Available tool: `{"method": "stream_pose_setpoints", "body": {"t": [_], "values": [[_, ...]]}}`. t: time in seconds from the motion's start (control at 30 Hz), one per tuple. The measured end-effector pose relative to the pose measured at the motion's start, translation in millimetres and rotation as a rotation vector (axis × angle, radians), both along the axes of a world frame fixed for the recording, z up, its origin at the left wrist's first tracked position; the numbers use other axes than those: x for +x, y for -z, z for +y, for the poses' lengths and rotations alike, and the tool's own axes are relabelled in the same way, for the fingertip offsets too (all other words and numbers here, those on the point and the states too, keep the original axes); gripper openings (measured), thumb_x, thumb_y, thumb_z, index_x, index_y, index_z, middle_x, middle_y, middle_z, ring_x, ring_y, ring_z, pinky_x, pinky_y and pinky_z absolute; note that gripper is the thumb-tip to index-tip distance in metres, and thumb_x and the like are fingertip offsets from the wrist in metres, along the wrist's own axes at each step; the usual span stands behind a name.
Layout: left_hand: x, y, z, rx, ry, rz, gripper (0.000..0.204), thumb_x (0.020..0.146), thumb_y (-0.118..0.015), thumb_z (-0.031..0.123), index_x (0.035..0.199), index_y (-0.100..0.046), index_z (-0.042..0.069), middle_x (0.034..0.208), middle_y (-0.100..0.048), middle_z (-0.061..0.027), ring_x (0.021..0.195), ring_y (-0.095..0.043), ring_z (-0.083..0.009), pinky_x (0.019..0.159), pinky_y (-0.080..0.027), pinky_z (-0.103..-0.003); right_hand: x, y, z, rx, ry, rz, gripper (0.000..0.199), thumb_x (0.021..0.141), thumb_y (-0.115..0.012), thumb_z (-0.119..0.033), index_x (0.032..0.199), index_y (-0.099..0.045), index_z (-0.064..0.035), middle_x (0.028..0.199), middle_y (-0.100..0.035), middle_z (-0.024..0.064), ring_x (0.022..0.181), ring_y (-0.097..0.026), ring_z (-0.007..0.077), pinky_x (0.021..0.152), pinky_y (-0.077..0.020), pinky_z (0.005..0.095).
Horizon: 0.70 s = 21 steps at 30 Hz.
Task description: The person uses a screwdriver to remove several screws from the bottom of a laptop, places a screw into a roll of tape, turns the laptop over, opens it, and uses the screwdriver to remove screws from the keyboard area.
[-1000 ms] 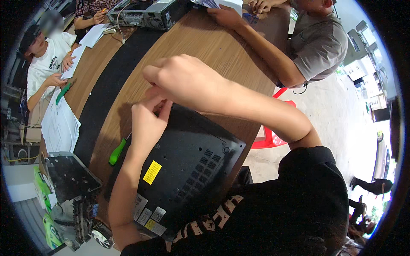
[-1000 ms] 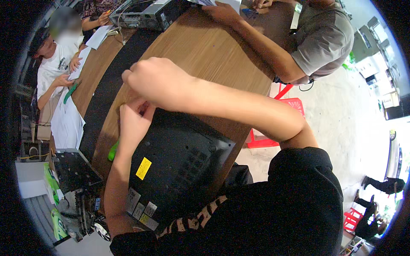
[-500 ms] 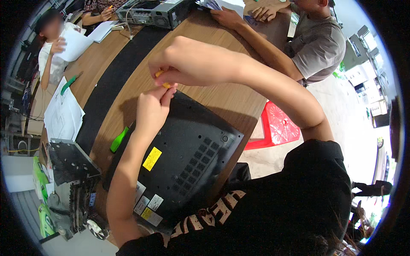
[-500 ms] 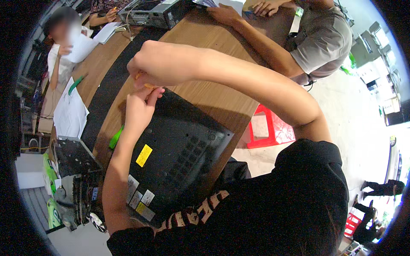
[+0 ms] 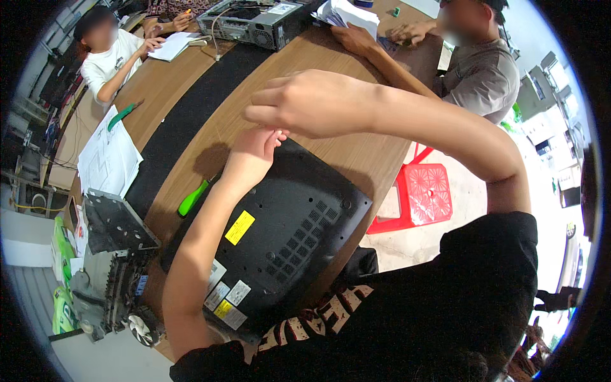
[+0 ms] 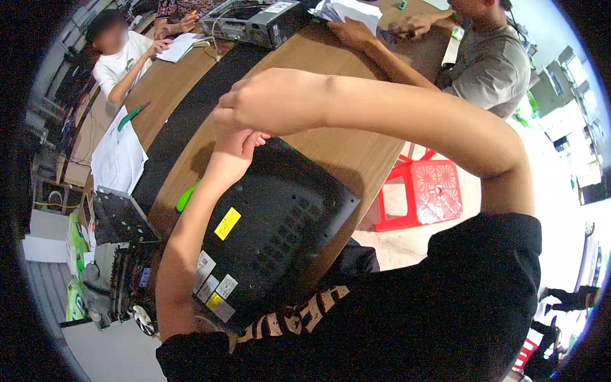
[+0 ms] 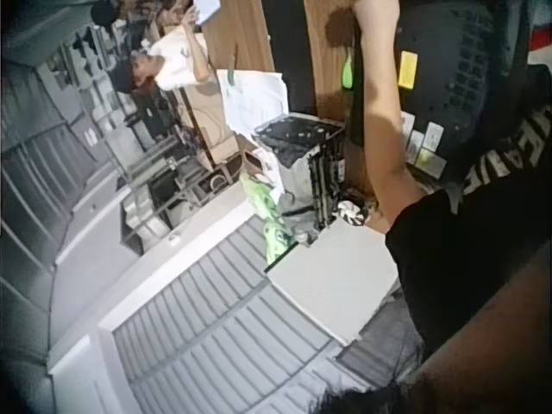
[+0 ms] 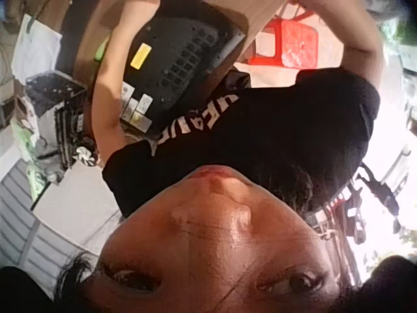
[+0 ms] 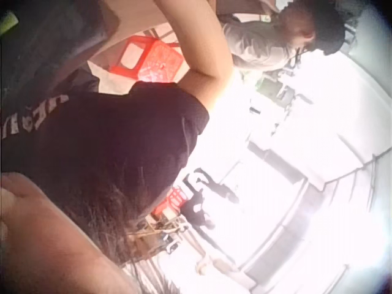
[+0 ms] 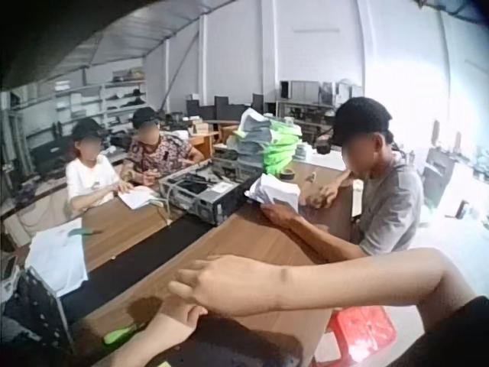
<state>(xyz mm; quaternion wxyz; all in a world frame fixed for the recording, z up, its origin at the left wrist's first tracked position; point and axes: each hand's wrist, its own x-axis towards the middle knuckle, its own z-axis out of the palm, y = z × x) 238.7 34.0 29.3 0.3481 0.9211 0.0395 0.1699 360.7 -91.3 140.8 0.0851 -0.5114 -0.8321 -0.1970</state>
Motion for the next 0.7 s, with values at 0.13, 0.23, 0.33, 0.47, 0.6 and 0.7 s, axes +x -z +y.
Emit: {"method": "stream_pose_setpoints", "body": {"t": [0.13,0.23,0.33,0.47,0.6,0.7], "values": [[6.5,7.1,7.0,-0.142,0.09,-0.033,0.012,0.092,-0.047,0.004,0.096,-0.058,0.001,0.08,-0.065,-0.0126,0.07,-0.064,-0.0242,0.067,-0.052,-0.034,22.3,-4.1,15.2,-0.075,-0.056,-0.071,0.021,0.081,-0.06,-0.019,0.086,-0.049,-0.0017,0.085,-0.057,0.0132,0.086,-0.061,0.0284,0.072,-0.0508,0.0383],[12.3,6.4,8.1,-0.151,0.07,0.002,0.014,0.095,-0.046,0.008,0.097,-0.058,0.001,0.08,-0.065,-0.0106,0.068,-0.063,-0.0198,0.066,-0.051,-0.032,10.3,-7.9,20.6,-0.239,0.303,0.054,0.024,0.087,-0.059,-0.025,0.086,-0.054,-0.0014,0.072,-0.06,0.0148,0.073,-0.064,0.0305,0.061,-0.0509,0.0391],[8.7,12.8,5.3,-0.205,-0.006,-0.033,0.018,0.096,-0.045,0.011,0.097,-0.058,0.0,0.078,-0.066,-0.0104,0.068,-0.064,-0.0178,0.066,-0.051,-0.03,1.7,3.0,29.7,-0.11,0.465,0.009,0.029,0.089,-0.057,-0.032,0.085,-0.059,-0.0039,0.061,-0.061,0.0126,0.063,-0.066,0.0297,0.053,-0.0513,0.0393],[8.6,19.7,2.1,-0.014,-0.093,-0.185,0.017,0.094,-0.049,0.013,0.086,-0.056,0.0,0.073,-0.064,-0.0126,0.066,-0.064,-0.0267,0.063,-0.051,-0.036,-18.3,7.6,37.3,-0.168,0.555,-0.054,0.024,0.086,-0.058,-0.031,0.084,-0.059,-0.0068,0.068,-0.064,0.0104,0.067,-0.067,0.0241,0.056,-0.0518,0.0371],[10.0,16.2,-5.1,-0.226,-0.131,-0.111,0.024,0.097,-0.044,0.011,0.084,-0.058,-0.004,0.072,-0.065,-0.0112,0.064,-0.064,-0.0183,0.061,-0.052,-0.031,10.2,14.1,41.9,0.217,0.181,-0.193,0.018,0.08,-0.061,-0.028,0.079,-0.055,-0.0114,0.077,-0.056,0.0001,0.08,-0.058,0.0162,0.068,-0.0463,0.0318],[10.8,19.4,-7.6,-0.186,-0.09,-0.196,0.025,0.098,-0.043,0.011,0.084,-0.058,-0.004,0.071,-0.063,-0.0091,0.063,-0.062,-0.0157,0.06,-0.051,-0.029,27.4,13.8,53.0,0.238,-0.288,-0.31,0.015,0.072,-0.062,-0.026,0.076,-0.052,-0.0153,0.072,-0.052,-0.0011,0.075,-0.055,0.0157,0.068,-0.0414,0.0329]]}}
